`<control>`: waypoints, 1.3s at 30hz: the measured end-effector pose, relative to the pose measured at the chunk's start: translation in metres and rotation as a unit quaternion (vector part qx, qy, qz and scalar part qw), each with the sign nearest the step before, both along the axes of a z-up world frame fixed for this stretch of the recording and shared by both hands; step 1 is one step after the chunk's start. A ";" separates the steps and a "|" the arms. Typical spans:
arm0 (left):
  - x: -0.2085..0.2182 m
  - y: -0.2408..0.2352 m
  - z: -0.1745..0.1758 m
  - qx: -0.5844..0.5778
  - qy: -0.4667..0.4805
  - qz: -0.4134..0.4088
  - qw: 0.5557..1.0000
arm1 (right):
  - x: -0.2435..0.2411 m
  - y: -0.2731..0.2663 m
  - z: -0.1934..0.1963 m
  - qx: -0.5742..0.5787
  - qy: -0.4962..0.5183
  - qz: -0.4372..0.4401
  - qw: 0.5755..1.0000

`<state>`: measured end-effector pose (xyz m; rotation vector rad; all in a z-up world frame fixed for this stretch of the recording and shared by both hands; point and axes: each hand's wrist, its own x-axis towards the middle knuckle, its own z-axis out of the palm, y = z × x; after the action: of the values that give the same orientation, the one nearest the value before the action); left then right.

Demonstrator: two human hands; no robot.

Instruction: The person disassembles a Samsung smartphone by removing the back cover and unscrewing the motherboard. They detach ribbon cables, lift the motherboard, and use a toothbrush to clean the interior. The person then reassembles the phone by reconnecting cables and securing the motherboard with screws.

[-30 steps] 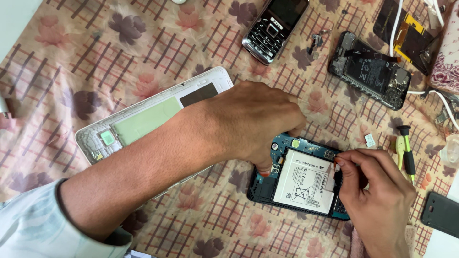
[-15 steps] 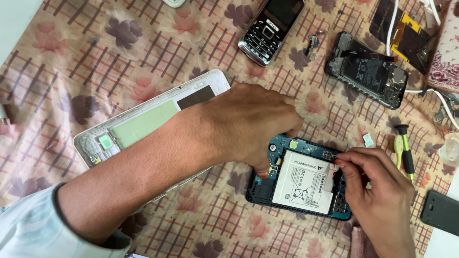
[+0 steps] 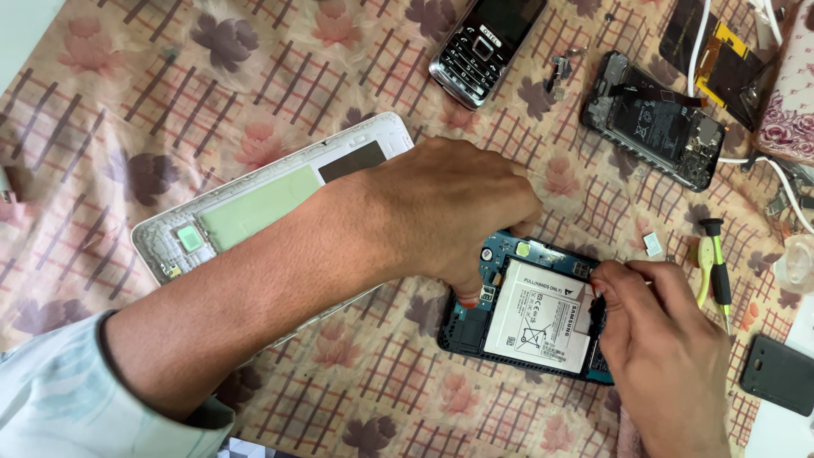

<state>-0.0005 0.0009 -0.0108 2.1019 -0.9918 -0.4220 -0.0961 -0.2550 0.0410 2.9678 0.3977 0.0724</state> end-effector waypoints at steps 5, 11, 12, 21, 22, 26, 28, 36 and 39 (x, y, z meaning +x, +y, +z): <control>0.001 0.001 0.001 -0.018 -0.012 -0.001 1.000 | -0.008 0.002 -0.008 -0.011 -0.058 0.026 0.998; 0.000 0.002 0.001 0.000 -0.006 -0.002 1.000 | -0.008 -0.001 -0.011 0.011 -0.051 0.006 0.999; 0.000 0.002 0.001 -0.005 -0.005 -0.001 1.000 | -0.007 0.001 -0.011 0.013 -0.059 0.014 0.998; 0.000 0.001 -0.004 -0.026 -0.007 0.004 1.000 | -0.003 0.015 -0.007 0.032 -0.060 -0.007 0.998; 0.000 0.000 -0.004 -0.025 -0.007 0.004 1.000 | -0.003 0.014 -0.008 0.038 -0.060 -0.012 0.997; 0.000 0.001 -0.004 -0.029 -0.006 0.003 1.000 | -0.005 0.006 -0.012 0.044 -0.063 -0.004 0.997; 0.001 0.001 -0.004 -0.038 -0.008 -0.001 0.999 | -0.006 0.002 -0.014 0.042 -0.072 0.003 0.997; 0.001 0.000 0.001 -0.008 -0.007 -0.011 1.000 | -0.007 0.001 -0.017 0.013 -0.094 0.013 0.995; 0.001 0.000 0.004 0.016 0.000 -0.022 1.000 | -0.006 0.000 -0.018 0.018 -0.081 0.004 0.997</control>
<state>0.0006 0.0004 -0.0069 2.1108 -1.0384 -0.4625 -0.1019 -0.2549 0.0232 2.9662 0.3920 0.3227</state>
